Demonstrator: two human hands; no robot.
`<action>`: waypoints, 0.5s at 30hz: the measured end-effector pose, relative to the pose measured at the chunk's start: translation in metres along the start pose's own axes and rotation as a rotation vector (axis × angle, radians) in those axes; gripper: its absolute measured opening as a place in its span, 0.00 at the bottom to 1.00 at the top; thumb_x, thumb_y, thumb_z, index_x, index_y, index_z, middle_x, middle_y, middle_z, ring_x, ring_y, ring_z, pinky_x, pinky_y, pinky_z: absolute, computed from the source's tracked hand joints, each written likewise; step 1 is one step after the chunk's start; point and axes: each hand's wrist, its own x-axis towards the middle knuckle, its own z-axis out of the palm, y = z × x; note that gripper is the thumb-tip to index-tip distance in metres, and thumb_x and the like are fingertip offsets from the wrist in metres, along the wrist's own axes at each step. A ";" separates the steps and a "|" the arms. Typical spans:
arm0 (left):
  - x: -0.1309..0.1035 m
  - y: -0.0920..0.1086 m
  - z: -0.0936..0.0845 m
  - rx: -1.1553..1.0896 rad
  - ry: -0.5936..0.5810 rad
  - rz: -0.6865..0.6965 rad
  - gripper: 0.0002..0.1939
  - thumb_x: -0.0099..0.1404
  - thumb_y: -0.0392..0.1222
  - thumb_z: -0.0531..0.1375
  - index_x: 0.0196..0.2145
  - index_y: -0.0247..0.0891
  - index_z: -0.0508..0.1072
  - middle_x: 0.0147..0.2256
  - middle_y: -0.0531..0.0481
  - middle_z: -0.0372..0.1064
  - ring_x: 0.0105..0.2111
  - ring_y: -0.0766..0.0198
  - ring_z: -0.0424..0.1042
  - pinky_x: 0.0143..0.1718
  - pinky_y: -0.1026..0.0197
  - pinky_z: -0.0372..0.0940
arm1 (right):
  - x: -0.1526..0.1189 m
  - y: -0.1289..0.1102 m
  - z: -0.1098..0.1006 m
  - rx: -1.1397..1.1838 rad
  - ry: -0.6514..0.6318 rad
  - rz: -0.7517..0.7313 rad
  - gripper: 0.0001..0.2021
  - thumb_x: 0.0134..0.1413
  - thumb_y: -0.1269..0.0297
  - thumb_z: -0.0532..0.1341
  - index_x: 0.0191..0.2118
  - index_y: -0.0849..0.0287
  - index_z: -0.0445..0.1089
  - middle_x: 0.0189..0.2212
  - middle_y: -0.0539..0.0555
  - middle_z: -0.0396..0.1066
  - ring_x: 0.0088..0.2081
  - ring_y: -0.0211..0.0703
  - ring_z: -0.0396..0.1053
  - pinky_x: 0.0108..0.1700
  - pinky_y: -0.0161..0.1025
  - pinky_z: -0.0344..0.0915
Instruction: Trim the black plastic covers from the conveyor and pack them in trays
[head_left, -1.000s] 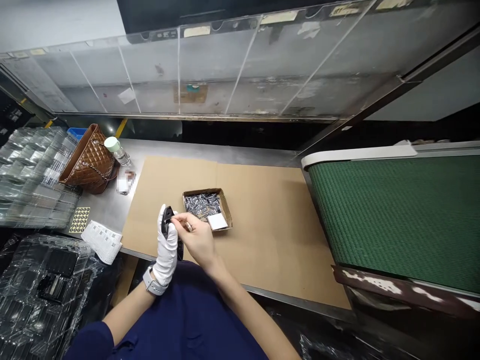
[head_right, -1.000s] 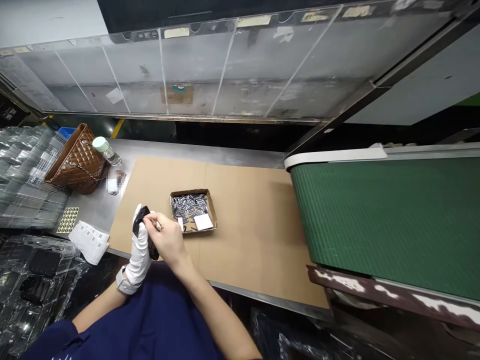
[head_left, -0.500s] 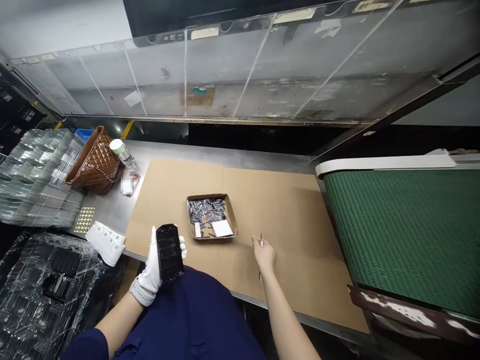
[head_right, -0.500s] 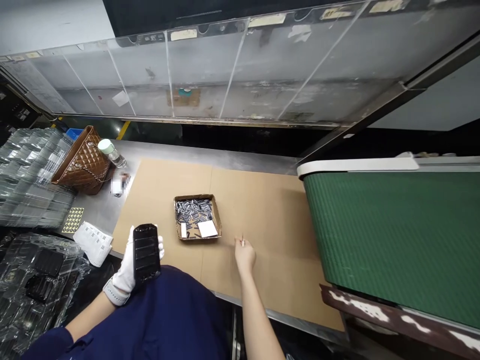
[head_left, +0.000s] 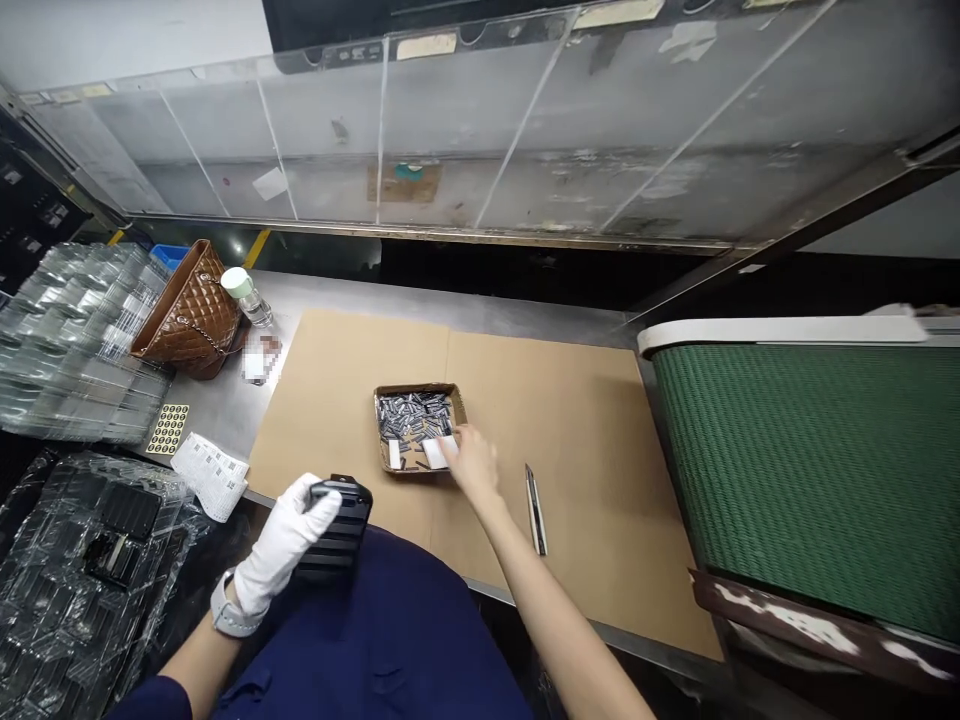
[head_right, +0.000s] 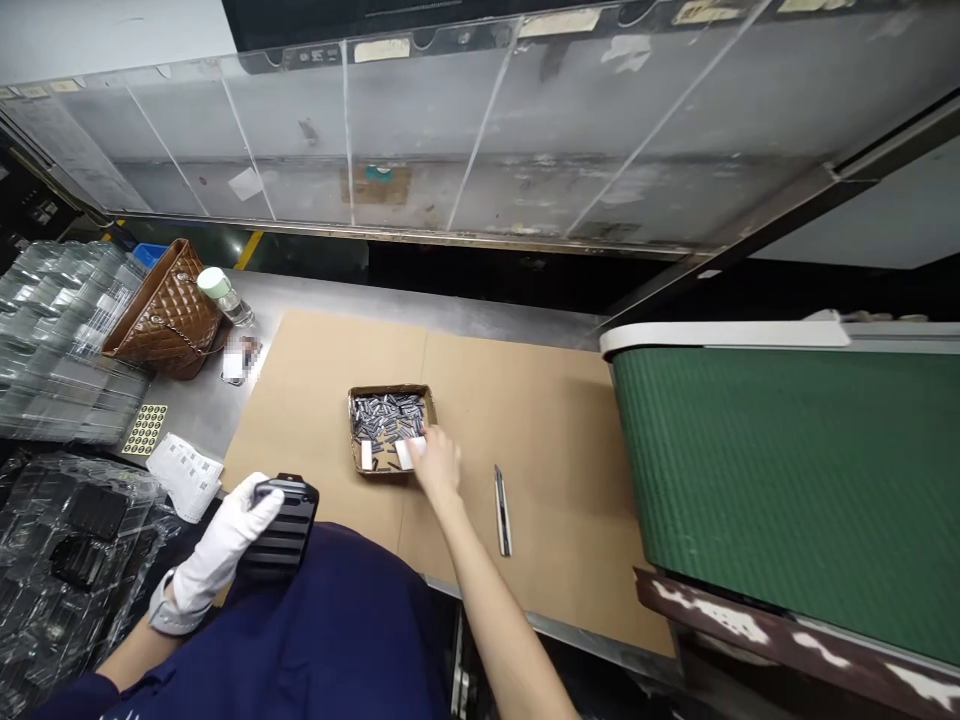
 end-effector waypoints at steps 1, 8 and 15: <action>-0.003 0.003 0.002 0.043 -0.051 0.009 0.20 0.50 0.56 0.65 0.28 0.37 0.66 0.27 0.54 0.66 0.30 0.66 0.65 0.36 0.62 0.62 | 0.000 -0.008 0.007 -0.019 -0.042 -0.035 0.15 0.46 0.57 0.62 0.39 0.62 0.68 0.45 0.65 0.69 0.49 0.56 0.63 0.53 0.49 0.53; -0.019 -0.008 0.011 0.106 -0.136 0.028 0.14 0.55 0.50 0.62 0.31 0.38 0.65 0.30 0.52 0.65 0.32 0.64 0.64 0.37 0.62 0.61 | -0.006 -0.044 0.010 -0.039 -0.149 -0.145 0.20 0.49 0.59 0.60 0.46 0.65 0.61 0.45 0.70 0.67 0.49 0.60 0.65 0.51 0.55 0.56; -0.001 -0.021 0.006 0.103 -0.174 -0.021 0.16 0.57 0.53 0.60 0.33 0.36 0.73 0.34 0.46 0.73 0.39 0.54 0.69 0.46 0.55 0.62 | -0.094 -0.098 -0.043 0.438 -0.533 -0.897 0.24 0.61 0.53 0.49 0.61 0.54 0.54 0.62 0.61 0.53 0.61 0.48 0.54 0.57 0.47 0.58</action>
